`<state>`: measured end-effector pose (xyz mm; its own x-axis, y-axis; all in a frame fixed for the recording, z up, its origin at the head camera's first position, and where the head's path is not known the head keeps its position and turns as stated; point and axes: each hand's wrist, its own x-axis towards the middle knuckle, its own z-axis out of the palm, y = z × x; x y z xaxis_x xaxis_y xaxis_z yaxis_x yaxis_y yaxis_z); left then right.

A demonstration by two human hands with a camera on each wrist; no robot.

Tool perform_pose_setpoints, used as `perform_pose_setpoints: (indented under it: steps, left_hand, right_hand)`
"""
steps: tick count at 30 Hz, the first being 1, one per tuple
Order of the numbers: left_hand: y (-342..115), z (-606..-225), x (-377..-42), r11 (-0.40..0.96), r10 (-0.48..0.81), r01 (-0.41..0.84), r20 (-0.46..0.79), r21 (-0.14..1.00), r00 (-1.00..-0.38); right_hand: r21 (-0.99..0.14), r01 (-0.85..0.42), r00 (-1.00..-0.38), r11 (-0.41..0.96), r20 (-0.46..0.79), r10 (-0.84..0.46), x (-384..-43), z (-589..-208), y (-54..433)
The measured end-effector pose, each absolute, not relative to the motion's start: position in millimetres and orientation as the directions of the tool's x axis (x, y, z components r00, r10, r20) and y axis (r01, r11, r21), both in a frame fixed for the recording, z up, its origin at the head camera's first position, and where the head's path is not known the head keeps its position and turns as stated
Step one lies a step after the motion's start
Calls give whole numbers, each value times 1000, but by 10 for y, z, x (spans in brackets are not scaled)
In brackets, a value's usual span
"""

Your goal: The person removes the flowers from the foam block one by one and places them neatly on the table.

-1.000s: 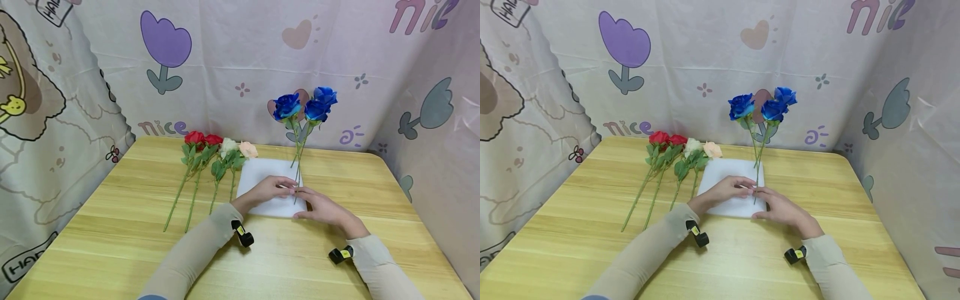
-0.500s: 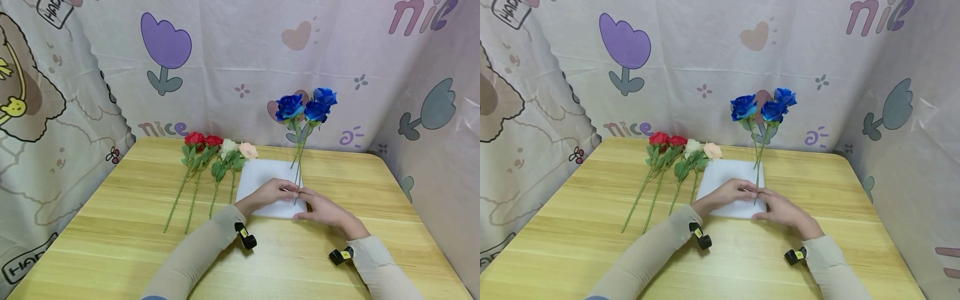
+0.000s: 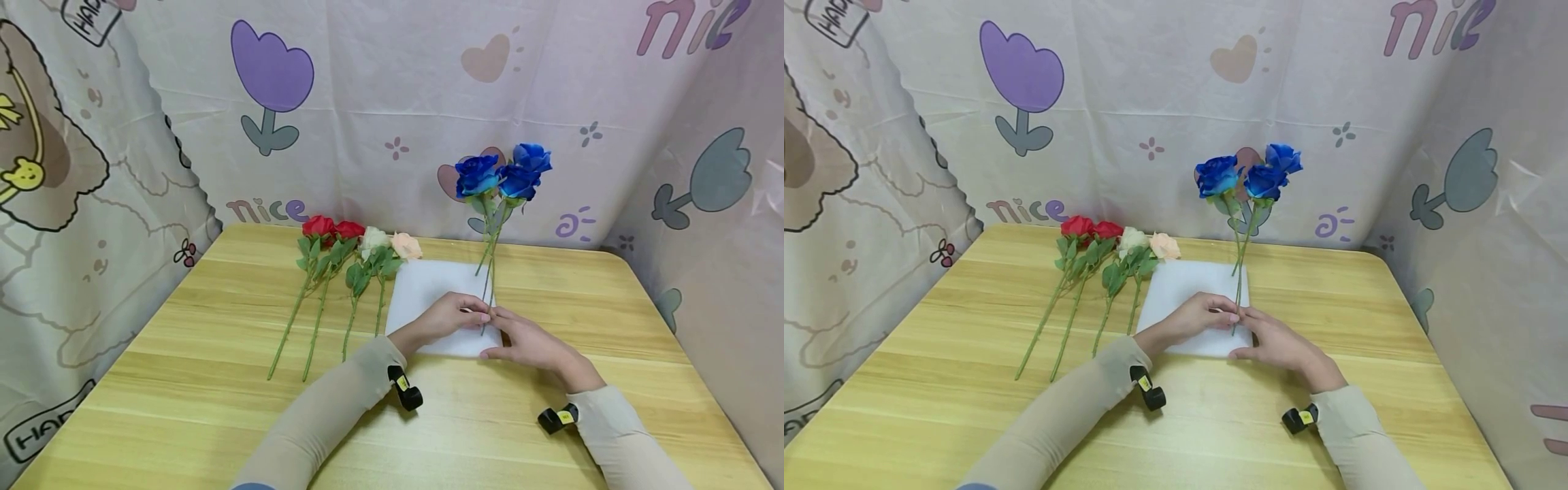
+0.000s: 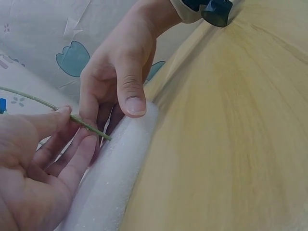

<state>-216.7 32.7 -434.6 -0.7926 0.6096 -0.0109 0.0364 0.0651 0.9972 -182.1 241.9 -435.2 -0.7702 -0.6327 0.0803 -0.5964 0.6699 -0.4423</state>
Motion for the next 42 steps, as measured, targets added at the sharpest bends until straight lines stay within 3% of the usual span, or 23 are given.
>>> perform_pose_setpoints:
  steps: [32,42]
  left_hand:
    - [267,-4216,-2241,-2,620,148,117,989,-775]
    - [219,-4114,-2239,-27,617,134,122,991,-778]
  right_hand:
    - [-413,-656,-730,632,135,-670,-1841,-4352,2393]
    - [-437,-610,-757,661,73,-650,-1825,-4331,2387]
